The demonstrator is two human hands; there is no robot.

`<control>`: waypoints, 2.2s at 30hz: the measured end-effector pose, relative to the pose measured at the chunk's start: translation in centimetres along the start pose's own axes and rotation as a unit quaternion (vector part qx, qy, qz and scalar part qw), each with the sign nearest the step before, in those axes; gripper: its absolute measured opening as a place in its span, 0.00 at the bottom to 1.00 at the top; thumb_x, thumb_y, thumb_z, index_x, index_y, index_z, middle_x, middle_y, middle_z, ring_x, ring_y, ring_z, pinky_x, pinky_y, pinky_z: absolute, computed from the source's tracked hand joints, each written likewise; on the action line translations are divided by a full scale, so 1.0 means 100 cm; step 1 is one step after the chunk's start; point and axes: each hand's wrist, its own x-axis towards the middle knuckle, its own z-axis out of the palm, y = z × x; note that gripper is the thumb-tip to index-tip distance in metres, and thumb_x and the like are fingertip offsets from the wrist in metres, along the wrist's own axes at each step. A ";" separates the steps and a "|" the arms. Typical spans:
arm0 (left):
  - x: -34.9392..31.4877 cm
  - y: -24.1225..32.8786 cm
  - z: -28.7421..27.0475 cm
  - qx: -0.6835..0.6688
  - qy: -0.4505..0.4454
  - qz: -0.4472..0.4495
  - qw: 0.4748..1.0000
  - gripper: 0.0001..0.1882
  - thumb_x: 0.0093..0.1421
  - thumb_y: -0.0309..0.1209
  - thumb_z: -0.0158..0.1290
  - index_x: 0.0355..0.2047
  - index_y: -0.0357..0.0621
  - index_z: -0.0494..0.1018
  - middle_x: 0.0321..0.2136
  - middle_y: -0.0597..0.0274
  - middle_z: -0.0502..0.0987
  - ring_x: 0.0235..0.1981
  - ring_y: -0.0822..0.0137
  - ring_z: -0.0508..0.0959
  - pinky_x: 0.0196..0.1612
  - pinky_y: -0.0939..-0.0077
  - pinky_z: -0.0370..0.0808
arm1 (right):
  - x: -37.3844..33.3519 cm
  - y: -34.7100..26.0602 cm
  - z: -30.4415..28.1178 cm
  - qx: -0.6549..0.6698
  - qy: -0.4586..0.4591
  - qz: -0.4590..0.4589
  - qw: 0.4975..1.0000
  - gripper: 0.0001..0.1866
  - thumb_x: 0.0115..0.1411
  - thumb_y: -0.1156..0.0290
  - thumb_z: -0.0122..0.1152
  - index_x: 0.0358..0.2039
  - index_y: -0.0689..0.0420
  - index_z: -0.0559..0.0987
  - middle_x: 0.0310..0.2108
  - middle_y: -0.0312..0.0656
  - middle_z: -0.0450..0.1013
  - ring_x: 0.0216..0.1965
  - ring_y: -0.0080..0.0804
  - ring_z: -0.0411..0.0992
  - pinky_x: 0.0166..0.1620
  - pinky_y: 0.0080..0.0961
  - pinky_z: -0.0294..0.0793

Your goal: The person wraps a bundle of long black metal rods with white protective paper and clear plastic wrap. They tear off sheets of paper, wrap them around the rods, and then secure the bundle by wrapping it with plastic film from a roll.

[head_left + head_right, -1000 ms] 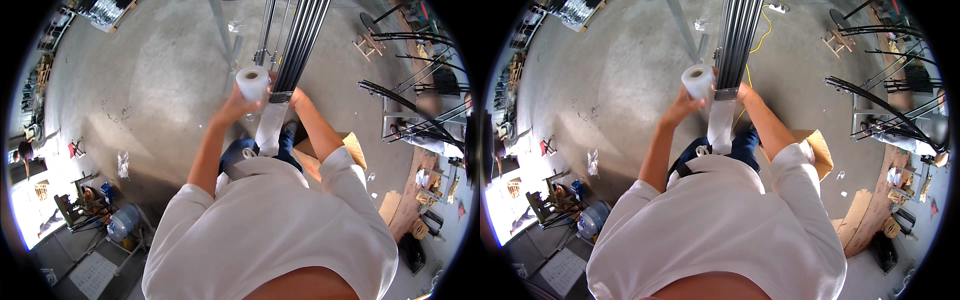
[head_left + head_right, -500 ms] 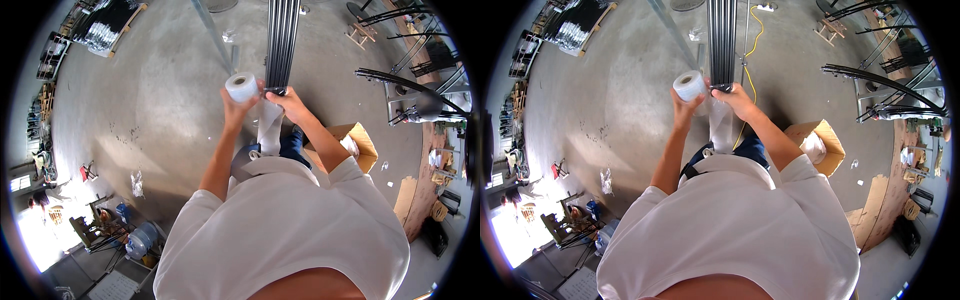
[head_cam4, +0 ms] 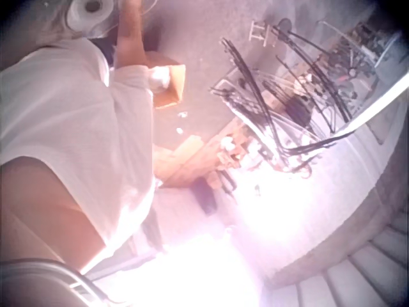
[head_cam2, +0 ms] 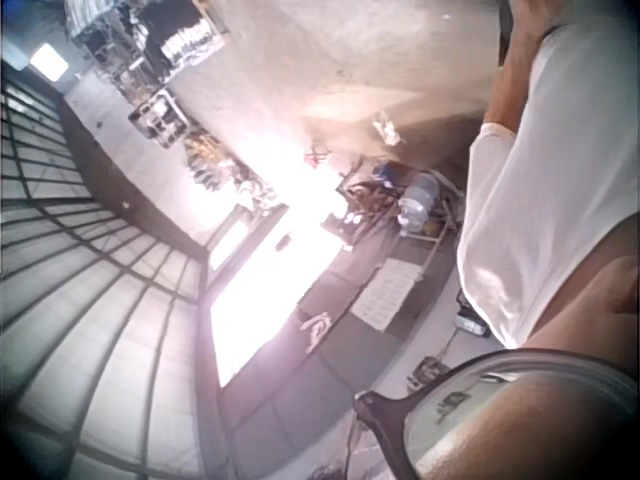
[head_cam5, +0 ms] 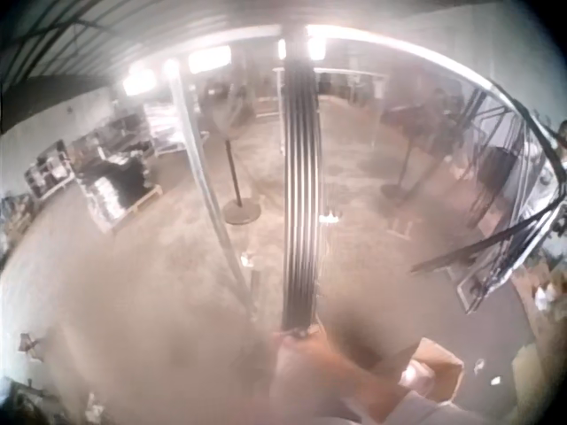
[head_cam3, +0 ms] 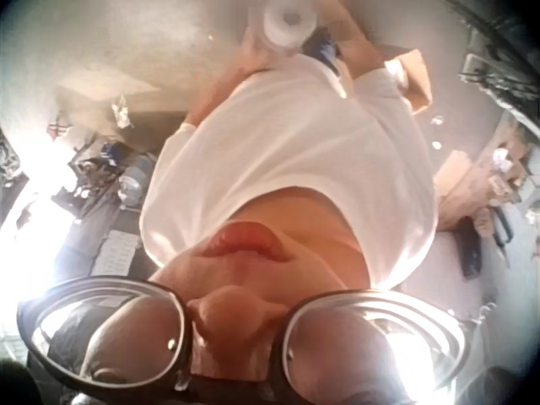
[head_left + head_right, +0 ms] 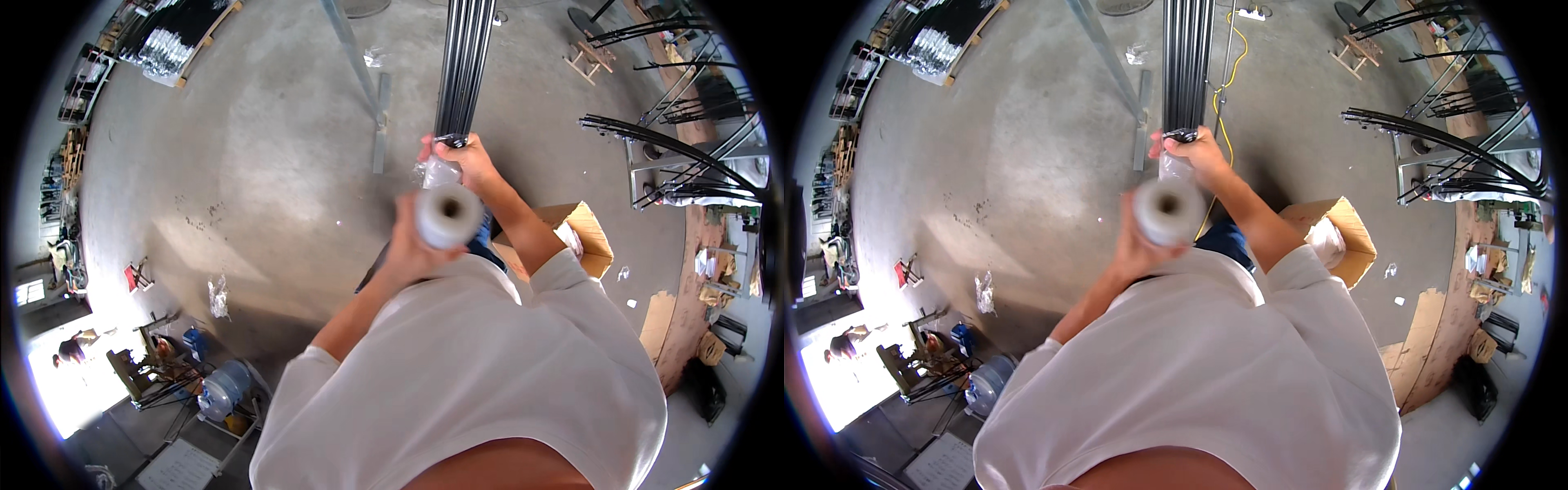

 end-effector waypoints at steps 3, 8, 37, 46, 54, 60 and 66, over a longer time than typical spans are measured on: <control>0.021 0.004 0.023 -0.002 -0.102 -0.094 0.990 0.44 0.33 0.32 0.65 0.48 0.40 0.51 0.43 0.52 0.64 0.46 0.60 0.66 0.47 0.67 0.63 | -0.001 0.004 -0.002 -0.003 -0.004 -0.023 1.000 0.10 0.50 0.73 0.57 0.33 0.63 0.75 0.26 0.44 0.73 0.31 0.29 0.71 0.34 0.24 0.68; 0.027 -0.003 0.042 -0.002 -0.132 -0.056 0.990 0.43 0.32 0.32 0.66 0.47 0.40 0.52 0.43 0.51 0.62 0.47 0.58 0.65 0.47 0.67 0.63 | -0.026 -0.010 -0.022 -0.003 0.045 -0.037 0.998 0.13 0.53 0.70 0.55 0.38 0.61 0.73 0.31 0.41 0.72 0.32 0.27 0.70 0.36 0.22 0.68; 0.108 -0.077 0.084 -0.259 -0.265 -0.232 0.899 0.25 0.53 0.37 0.52 0.48 0.37 0.61 0.42 0.57 0.69 0.45 0.66 0.68 0.49 0.73 0.61 | -0.161 -0.006 -0.064 0.242 0.238 -0.166 0.926 0.32 0.44 0.60 0.60 0.46 0.64 0.64 0.42 0.45 0.67 0.44 0.35 0.66 0.48 0.31 0.65; 0.085 -0.076 0.090 -0.237 -0.122 -0.179 0.947 0.13 0.53 0.33 0.53 0.35 0.37 0.69 0.29 0.66 0.73 0.29 0.78 0.70 0.33 0.82 0.67 | -0.132 0.016 -0.093 0.179 0.246 -0.098 0.948 0.30 0.51 0.54 0.53 0.48 0.63 0.63 0.44 0.44 0.65 0.48 0.32 0.62 0.52 0.28 0.58; 0.084 -0.072 0.077 -0.219 -0.102 -0.201 0.949 0.12 0.50 0.34 0.55 0.32 0.39 0.72 0.27 0.68 0.72 0.28 0.79 0.69 0.32 0.83 0.66 | -0.116 -0.017 -0.084 -0.128 0.206 -0.036 0.969 0.40 0.38 0.65 0.67 0.50 0.66 0.58 0.42 0.45 0.64 0.46 0.33 0.62 0.51 0.26 0.58; 0.082 -0.075 0.066 -0.295 -0.106 -0.229 0.922 0.13 0.50 0.33 0.55 0.34 0.39 0.71 0.28 0.68 0.73 0.29 0.77 0.70 0.34 0.82 0.68 | -0.090 0.002 -0.108 -0.121 0.285 -0.035 0.950 0.38 0.33 0.68 0.67 0.46 0.68 0.61 0.38 0.47 0.67 0.38 0.33 0.68 0.42 0.26 0.68; 0.096 -0.064 0.038 -0.116 -0.206 -0.158 0.959 0.14 0.50 0.35 0.55 0.34 0.38 0.72 0.28 0.63 0.74 0.28 0.72 0.72 0.33 0.78 0.69 | -0.020 0.047 -0.069 0.079 0.058 -0.039 0.994 0.16 0.46 0.68 0.58 0.37 0.58 0.71 0.32 0.37 0.69 0.31 0.22 0.68 0.35 0.19 0.67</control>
